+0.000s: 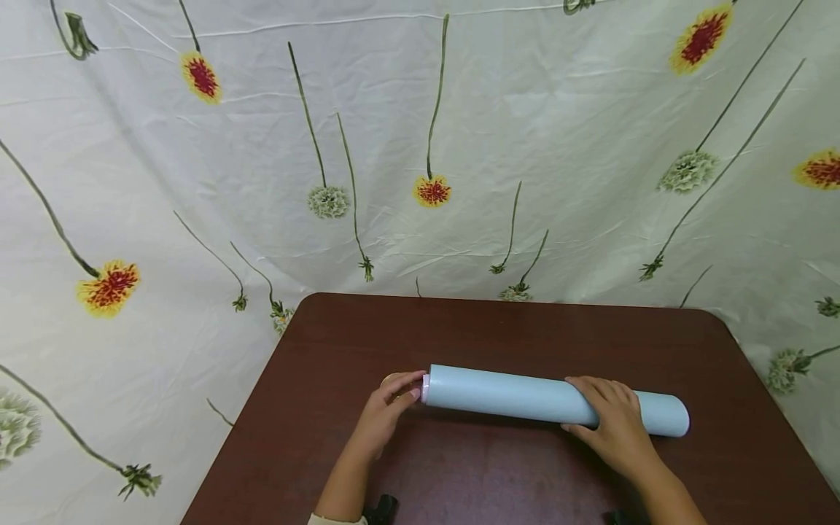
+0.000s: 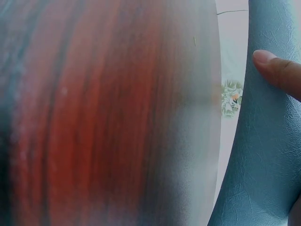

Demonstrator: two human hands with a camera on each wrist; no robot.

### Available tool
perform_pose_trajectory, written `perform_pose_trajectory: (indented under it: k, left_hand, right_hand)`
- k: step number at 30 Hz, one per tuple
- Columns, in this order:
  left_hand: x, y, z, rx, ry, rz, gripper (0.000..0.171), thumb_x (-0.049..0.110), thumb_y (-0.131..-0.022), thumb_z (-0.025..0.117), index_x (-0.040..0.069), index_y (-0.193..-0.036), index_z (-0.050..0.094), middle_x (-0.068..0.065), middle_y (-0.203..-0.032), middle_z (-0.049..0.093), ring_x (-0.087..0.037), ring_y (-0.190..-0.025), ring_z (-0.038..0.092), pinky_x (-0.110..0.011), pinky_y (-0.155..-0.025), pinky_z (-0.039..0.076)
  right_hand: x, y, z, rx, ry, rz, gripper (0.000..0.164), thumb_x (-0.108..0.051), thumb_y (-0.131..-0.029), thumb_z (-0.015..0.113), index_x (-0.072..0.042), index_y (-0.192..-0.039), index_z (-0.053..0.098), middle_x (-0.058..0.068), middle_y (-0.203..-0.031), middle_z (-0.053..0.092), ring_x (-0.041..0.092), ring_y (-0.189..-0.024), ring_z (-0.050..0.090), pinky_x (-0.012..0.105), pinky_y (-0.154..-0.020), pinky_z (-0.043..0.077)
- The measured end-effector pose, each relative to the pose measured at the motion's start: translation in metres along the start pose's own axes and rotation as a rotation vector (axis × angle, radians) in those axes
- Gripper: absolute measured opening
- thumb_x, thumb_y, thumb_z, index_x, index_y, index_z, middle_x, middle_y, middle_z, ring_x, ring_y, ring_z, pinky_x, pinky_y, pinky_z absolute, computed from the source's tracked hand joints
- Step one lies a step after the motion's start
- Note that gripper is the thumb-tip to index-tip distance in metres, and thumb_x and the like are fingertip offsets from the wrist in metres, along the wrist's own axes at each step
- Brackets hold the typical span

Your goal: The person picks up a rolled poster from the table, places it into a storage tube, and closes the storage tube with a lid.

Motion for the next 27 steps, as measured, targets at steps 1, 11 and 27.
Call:
perform_pose_trajectory:
  k: [1,11,27]
  left_hand:
    - [-0.001,0.000,0.000,0.000,-0.002,-0.004,0.032,0.013,-0.097,0.066,0.012,-0.129,0.070,-0.011,-0.134,0.058,-0.023,-0.118,0.055,-0.027,-0.091,0.055]
    - [-0.005,-0.001,0.005,-0.015,0.011,-0.045,0.033,0.011,-0.098,0.064,0.008,-0.130,0.068,-0.012,-0.137,0.061,-0.013,-0.117,0.057,-0.028,-0.091,0.055]
    - [-0.004,0.003,0.013,-0.062,-0.083,-0.012,0.038,0.001,-0.102,0.048,-0.003,-0.139,0.058,-0.018,-0.147,0.052,-0.026,-0.132,0.049,-0.025,-0.097,0.051]
  right_hand:
    - [0.000,0.000,0.000,0.000,-0.001,0.000,0.083,-0.024,-0.061,0.096,-0.016,-0.136,0.060,0.010,-0.127,0.063,0.034,-0.117,0.054,0.061,-0.100,0.029]
    - [-0.001,0.000,0.001,-0.010,-0.008,0.004,0.083,-0.024,-0.062,0.096,-0.017,-0.137,0.060,0.010,-0.128,0.063,0.035,-0.118,0.053,0.062,-0.100,0.029]
    - [-0.002,0.000,0.003,-0.014,-0.007,-0.002,0.083,-0.024,-0.062,0.096,-0.016,-0.137,0.060,0.010,-0.128,0.063,0.034,-0.118,0.053,0.061,-0.100,0.029]
Point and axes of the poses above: each hand's wrist, its own y-axis away from the middle knuckle, its own z-axis out of the palm, x = y × z, the point moved 6 cm from there along -y, towards the middle knuckle
